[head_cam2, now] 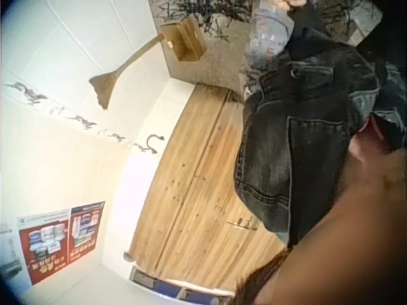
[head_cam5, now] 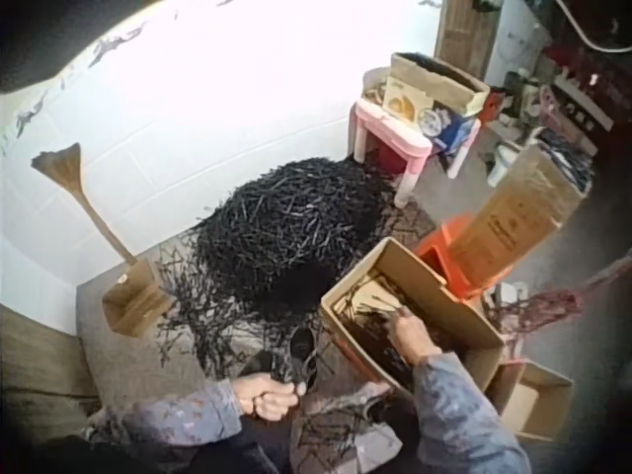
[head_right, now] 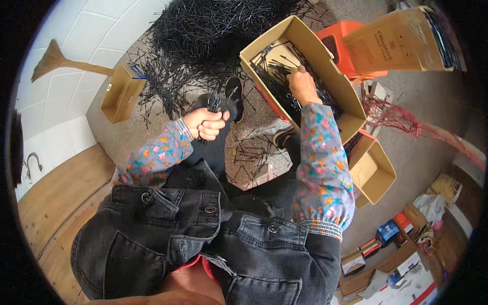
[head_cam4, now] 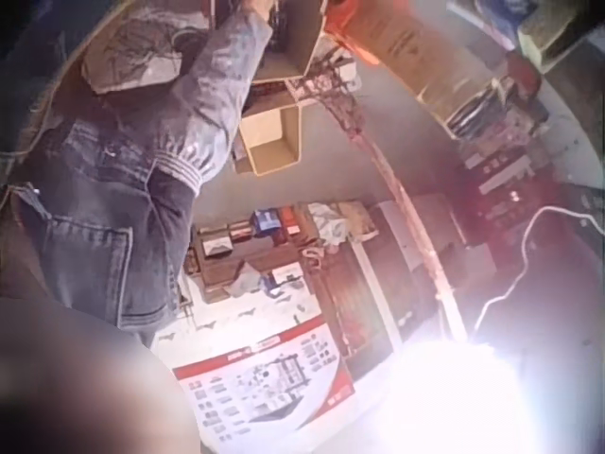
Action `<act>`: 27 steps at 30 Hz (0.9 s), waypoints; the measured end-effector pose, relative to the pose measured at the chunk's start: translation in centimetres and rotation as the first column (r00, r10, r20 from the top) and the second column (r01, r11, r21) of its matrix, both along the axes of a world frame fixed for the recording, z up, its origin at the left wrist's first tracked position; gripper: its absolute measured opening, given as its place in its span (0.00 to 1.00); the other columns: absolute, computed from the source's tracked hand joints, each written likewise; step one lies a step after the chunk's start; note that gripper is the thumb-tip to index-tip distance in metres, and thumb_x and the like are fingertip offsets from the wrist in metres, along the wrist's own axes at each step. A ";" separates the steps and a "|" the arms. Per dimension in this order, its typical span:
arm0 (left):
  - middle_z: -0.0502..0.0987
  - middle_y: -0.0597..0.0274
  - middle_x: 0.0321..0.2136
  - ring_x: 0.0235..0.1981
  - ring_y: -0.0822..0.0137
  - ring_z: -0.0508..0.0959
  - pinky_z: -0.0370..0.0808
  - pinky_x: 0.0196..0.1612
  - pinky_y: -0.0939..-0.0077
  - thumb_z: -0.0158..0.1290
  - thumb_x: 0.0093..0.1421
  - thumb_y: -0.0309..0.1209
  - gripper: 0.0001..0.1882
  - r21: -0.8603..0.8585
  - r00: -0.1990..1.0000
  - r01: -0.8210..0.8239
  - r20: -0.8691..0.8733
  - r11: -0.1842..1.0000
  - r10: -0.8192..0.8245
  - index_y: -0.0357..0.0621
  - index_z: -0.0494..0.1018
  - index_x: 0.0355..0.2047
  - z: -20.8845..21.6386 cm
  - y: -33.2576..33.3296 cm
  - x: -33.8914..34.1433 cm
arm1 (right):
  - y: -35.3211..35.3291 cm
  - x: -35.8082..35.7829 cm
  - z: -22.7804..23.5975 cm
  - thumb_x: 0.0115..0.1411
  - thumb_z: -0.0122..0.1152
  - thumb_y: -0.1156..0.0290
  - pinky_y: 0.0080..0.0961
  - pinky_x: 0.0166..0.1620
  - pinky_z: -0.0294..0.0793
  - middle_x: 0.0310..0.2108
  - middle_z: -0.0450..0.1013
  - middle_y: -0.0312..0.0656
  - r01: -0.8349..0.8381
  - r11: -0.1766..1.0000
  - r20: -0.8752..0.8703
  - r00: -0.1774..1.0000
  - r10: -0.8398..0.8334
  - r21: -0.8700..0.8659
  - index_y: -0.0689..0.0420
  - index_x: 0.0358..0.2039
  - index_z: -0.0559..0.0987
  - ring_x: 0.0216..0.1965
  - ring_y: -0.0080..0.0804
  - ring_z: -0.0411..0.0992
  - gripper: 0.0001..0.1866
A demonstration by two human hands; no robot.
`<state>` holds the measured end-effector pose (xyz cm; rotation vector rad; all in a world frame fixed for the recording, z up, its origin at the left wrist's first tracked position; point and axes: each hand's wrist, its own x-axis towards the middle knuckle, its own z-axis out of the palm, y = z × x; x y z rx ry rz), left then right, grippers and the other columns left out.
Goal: Sorting and bundling plastic cable ties from large containers into smaller groups.
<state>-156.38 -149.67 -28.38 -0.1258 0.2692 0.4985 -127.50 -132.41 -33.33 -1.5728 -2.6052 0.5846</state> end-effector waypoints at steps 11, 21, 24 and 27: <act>0.56 0.75 0.12 0.09 0.82 0.54 0.53 0.13 0.85 0.44 0.63 0.34 0.08 0.013 0.991 0.055 0.122 0.998 -0.056 0.44 0.66 0.37 0.1 1.6 -1.1 | 1.3 -2.4 -4.5 0.50 0.59 0.67 0.40 0.38 0.73 0.33 0.69 0.50 -0.100 0.994 0.213 0.971 0.106 -0.039 0.60 0.43 0.68 0.35 0.48 0.71 0.21; 0.56 0.77 0.12 0.09 0.84 0.53 0.52 0.11 0.86 0.43 0.63 0.34 0.07 0.061 0.996 0.086 0.002 0.994 -0.087 0.44 0.67 0.34 0.5 1.2 0.5 | 1.3 2.1 0.8 0.58 0.50 0.68 0.30 0.27 0.71 0.28 0.69 0.45 0.116 0.985 -0.203 0.975 -0.089 0.126 0.63 0.40 0.69 0.25 0.36 0.71 0.13; 0.55 0.78 0.11 0.08 0.83 0.53 0.51 0.11 0.86 0.43 0.63 0.34 0.07 0.099 0.994 0.095 -0.058 0.991 -0.089 0.44 0.67 0.34 0.7 1.0 1.2 | -0.1 2.3 6.7 0.60 0.47 0.68 0.25 0.25 0.69 0.24 0.68 0.41 0.278 0.867 -0.496 0.729 -0.471 -0.414 0.62 0.39 0.70 0.23 0.28 0.69 0.11; 0.55 0.78 0.11 0.08 0.83 0.53 0.52 0.11 0.85 0.44 0.63 0.35 0.07 0.096 0.955 0.047 -0.297 0.994 -0.017 0.45 0.67 0.34 1.1 0.7 2.2 | -2.5 2.8 11.3 0.62 0.46 0.67 0.21 0.23 0.65 0.24 0.65 0.37 0.095 0.612 -0.536 0.390 -0.749 -0.785 0.65 0.43 0.69 0.21 0.22 0.63 0.14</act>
